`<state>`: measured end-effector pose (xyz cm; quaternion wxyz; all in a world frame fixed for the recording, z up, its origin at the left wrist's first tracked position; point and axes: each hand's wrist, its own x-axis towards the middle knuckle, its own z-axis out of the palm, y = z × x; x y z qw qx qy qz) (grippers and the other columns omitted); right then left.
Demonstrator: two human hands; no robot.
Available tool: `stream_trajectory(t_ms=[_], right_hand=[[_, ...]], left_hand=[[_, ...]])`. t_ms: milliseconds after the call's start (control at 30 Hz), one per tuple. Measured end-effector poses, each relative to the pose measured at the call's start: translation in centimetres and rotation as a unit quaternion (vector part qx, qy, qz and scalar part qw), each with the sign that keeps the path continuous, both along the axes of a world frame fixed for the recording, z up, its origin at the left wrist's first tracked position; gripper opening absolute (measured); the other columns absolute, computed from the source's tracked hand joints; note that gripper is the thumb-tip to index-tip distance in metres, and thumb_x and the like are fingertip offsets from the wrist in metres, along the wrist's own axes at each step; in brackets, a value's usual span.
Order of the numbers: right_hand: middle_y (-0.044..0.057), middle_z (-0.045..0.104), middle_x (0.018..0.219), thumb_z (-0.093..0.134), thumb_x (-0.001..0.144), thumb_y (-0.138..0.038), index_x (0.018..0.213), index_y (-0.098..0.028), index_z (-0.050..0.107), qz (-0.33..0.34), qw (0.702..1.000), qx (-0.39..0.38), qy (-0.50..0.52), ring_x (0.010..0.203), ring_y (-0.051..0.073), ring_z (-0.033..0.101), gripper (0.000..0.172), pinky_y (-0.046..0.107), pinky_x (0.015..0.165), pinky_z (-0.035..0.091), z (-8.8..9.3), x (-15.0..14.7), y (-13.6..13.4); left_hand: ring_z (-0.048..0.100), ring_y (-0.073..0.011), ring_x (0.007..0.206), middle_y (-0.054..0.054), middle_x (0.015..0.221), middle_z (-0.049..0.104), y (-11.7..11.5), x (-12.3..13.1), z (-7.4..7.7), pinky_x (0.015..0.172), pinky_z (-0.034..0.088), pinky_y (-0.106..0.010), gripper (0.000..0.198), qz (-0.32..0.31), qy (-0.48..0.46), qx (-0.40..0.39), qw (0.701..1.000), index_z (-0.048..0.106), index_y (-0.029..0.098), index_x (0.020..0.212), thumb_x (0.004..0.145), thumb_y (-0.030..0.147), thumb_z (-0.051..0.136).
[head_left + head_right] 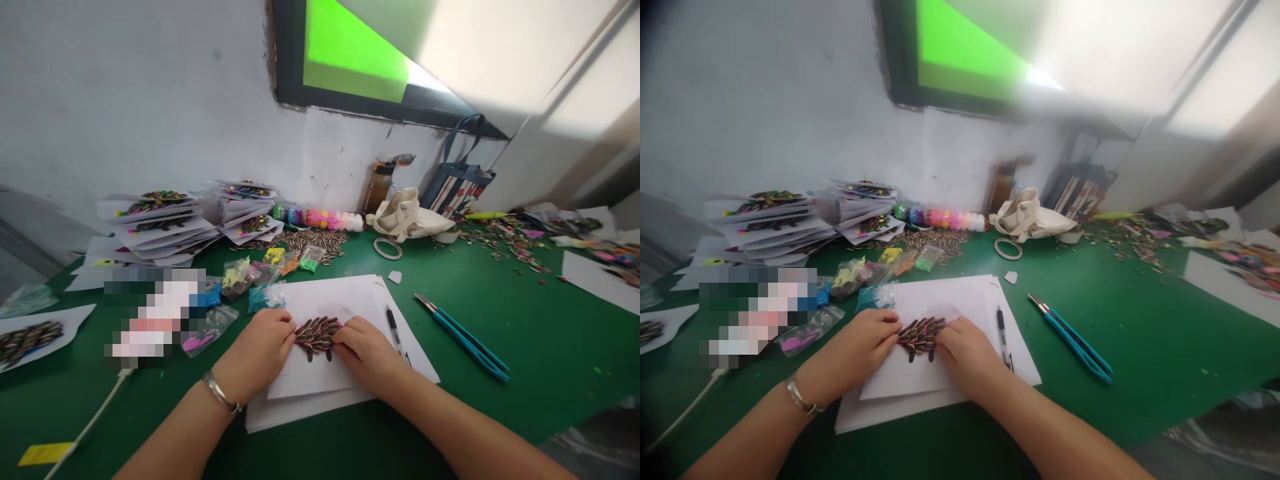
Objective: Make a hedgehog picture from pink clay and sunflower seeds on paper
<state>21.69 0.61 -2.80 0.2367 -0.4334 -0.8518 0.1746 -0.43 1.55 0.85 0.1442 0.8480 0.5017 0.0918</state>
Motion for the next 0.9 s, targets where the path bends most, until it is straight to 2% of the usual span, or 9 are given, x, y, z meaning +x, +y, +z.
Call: stream_trajectory(t_ms=[133, 267, 567, 900], right_hand=[[0.003, 0.059, 0.078, 0.057, 0.082, -0.013, 0.083, -0.02, 0.064, -0.01, 0.999, -0.033, 0.006, 0.08, 0.017, 0.053, 0.009, 0.027, 0.073, 0.042, 0.3, 0.5, 0.0], [0.002, 0.058, 0.076, 0.053, 0.086, -0.018, 0.084, -0.02, 0.065, -0.054, 0.997, -0.061, 0.018, 0.075, 0.015, 0.053, 0.013, 0.025, 0.068, 0.04, 0.8, 1.2, 0.2], [0.002, 0.058, 0.071, 0.052, 0.083, -0.012, 0.073, -0.018, 0.063, -0.025, 0.997, -0.064, -0.03, 0.074, 0.015, 0.052, 0.016, 0.024, 0.067, 0.038, 0.8, 0.7, 0.4], [0.001, 0.059, 0.071, 0.052, 0.083, -0.013, 0.074, -0.019, 0.067, -0.022, 0.997, -0.074, 0.005, 0.071, 0.013, 0.053, 0.018, 0.023, 0.066, 0.038, 0.6, 1.0, 0.7]], left_hand=[[0.054, -0.0243, 0.1, -0.01, 0.1, 0.065, 0.1, -0.1, -0.3, 0.091, 0.042, -0.038, 0.03, -0.004, -0.005, 0.003, 1.0, 0.07, 0.017, 0.088, 0.09, 0.019, 0.041], [0.054, -0.024, 0.101, -0.009, 0.101, 0.065, 0.2, -0.1, -0.6, 0.091, 0.042, -0.038, 0.03, -0.004, -0.009, 0.005, 1.0, 0.07, 0.017, 0.088, 0.09, 0.019, 0.041], [0.054, -0.0244, 0.101, -0.009, 0.1, 0.065, 0.1, -0.1, -0.5, 0.091, 0.042, -0.04, 0.031, -0.006, -0.001, 0.001, 1.0, 0.07, 0.016, 0.088, 0.09, 0.018, 0.039], [0.054, -0.0236, 0.1, -0.01, 0.104, 0.063, 0.0, -0.1, -0.3, 0.091, 0.042, -0.039, 0.031, 0.0, -0.003, -0.007, 1.0, 0.07, 0.016, 0.089, 0.09, 0.019, 0.04]])
